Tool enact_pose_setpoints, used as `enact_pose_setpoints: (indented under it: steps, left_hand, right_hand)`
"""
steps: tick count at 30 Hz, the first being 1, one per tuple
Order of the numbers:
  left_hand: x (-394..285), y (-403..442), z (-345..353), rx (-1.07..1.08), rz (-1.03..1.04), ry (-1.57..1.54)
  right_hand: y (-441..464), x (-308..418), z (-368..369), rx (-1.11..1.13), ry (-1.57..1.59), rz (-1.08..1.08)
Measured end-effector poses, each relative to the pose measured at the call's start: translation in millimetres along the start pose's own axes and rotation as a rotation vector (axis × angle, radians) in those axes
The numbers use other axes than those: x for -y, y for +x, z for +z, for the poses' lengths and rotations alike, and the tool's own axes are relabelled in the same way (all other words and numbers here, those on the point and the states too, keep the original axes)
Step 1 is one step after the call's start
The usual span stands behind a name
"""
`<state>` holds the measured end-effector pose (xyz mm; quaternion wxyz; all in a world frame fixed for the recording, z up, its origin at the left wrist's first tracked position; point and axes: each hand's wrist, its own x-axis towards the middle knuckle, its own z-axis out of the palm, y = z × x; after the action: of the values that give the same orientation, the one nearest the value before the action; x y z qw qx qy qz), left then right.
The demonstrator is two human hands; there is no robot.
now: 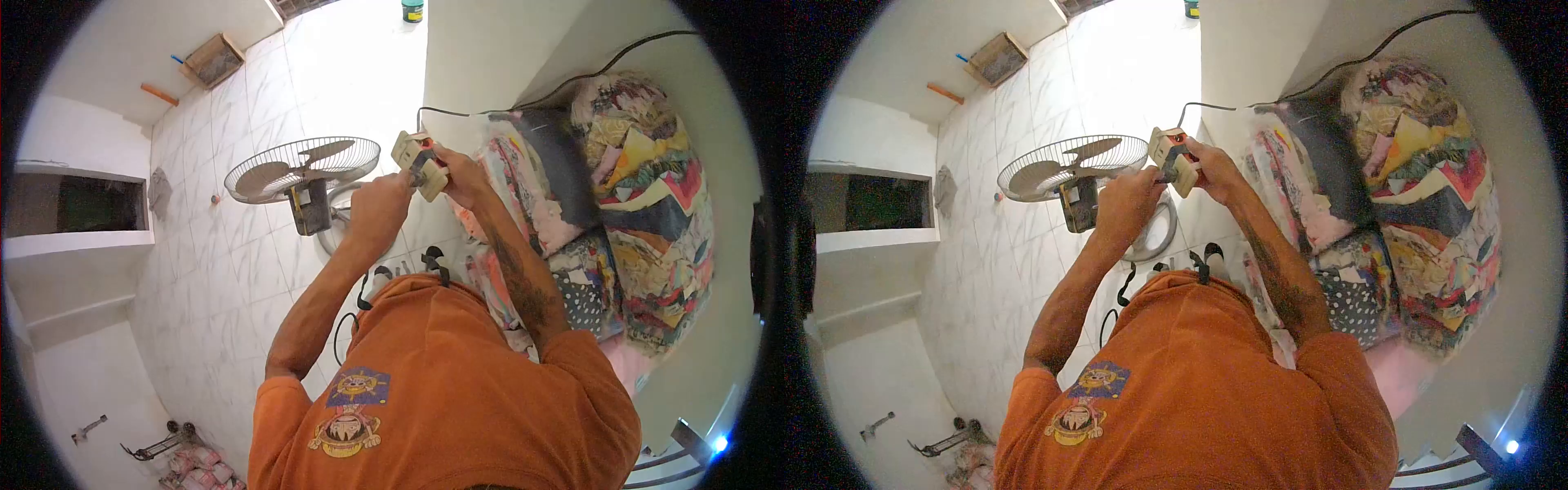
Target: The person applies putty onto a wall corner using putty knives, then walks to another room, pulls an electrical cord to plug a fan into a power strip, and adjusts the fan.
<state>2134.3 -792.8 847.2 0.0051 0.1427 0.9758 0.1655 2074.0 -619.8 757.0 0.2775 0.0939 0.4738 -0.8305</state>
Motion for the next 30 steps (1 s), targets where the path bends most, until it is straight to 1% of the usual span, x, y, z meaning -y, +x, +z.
enact_pose_setpoints:
  steps: [2,6,9,11,12,14,15,17,18,19,20,21,22,23,24,25,26,27,28,29,30]
  left_hand:
    - [10.6,0.5,10.5,-0.016,-0.013,-0.146]
    - [14.3,-3.1,18.1,-0.012,-0.018,-0.340]
    - [22.1,-7.5,41.4,0.053,-0.029,-0.360]
    - [26.7,-5.7,61.9,0.036,0.007,-0.426]
    - [28.9,-7.9,71.0,0.030,0.017,-0.457]
    - [25.8,-6.7,89.7,0.107,0.009,-0.414]
    - [23.0,-7.6,101.6,0.147,0.006,-0.397]
    - [28.0,-5.2,133.1,0.309,-0.051,-0.296]
    - [30.0,-6.8,142.8,0.375,-0.081,-0.226]
    - [36.1,-8.6,153.6,0.439,-0.117,-0.154]
    - [49.4,-14.2,168.5,0.442,-0.044,-0.111]
    - [57.1,-22.0,178.3,0.402,-0.038,-0.044]
    - [64.2,-30.3,184.6,0.359,-0.037,0.026]
    - [72.3,-37.8,188.8,0.317,-0.037,0.101]
    - [80.5,-44.6,192.1,0.366,-0.100,0.040]
    - [87.5,-54.4,194.2,0.349,-0.132,-0.034]
    - [94.7,-66.2,195.1,0.330,-0.162,-0.104]
    - [103.8,-80.5,198.4,0.310,-0.191,-0.172]
    - [112.9,-99.0,200.9,0.217,-0.210,-0.252]
    - [120.3,-114.5,198.8,0.212,-0.295,-0.305]
    - [128.7,-128.0,193.2,0.131,-0.346,-0.300]
  right_hand:
    - [-1.3,-6.8,-1.7,-0.018,-0.055,-0.009]
    - [-1.7,-24.7,-7.4,-0.049,-0.008,-0.037]
    - [-6.6,-40.0,-12.2,-0.048,0.015,-0.022]
    - [-20.5,-38.9,-4.8,-0.044,0.090,-0.005]
    - [-19.1,-42.7,-14.8,-0.031,0.054,0.019]
    - [-5.2,-56.9,-52.3,0.006,-0.020,0.059]
    - [0.3,-69.2,-65.4,-0.010,-0.035,0.071]
    - [21.6,-90.8,-96.4,-0.037,-0.076,0.076]
    - [35.0,-102.6,-112.1,-0.088,-0.055,0.146]
    - [46.5,-114.3,-124.4,-0.183,-0.030,0.145]
    - [56.3,-127.0,-134.3,-0.275,-0.003,0.148]
    - [65.2,-141.1,-145.3,-0.364,0.022,0.159]
    - [76.0,-152.1,-165.0,-0.327,0.098,0.178]
    - [81.0,-155.0,-172.8,-0.359,0.017,0.186]
    - [82.8,-159.2,-178.6,-0.392,-0.063,0.191]
    - [85.3,-164.6,-186.8,-0.424,-0.142,0.195]
    - [95.8,-180.1,-204.5,-0.467,-0.167,0.141]
    - [100.3,-185.6,-199.9,-0.510,-0.187,0.087]
    - [102.9,-184.4,-203.7,-0.575,-0.570,0.182]
    - [100.0,-173.9,-196.3,-0.630,-0.944,0.308]
    - [126.2,-224.3,-246.7,-0.532,-0.952,0.217]
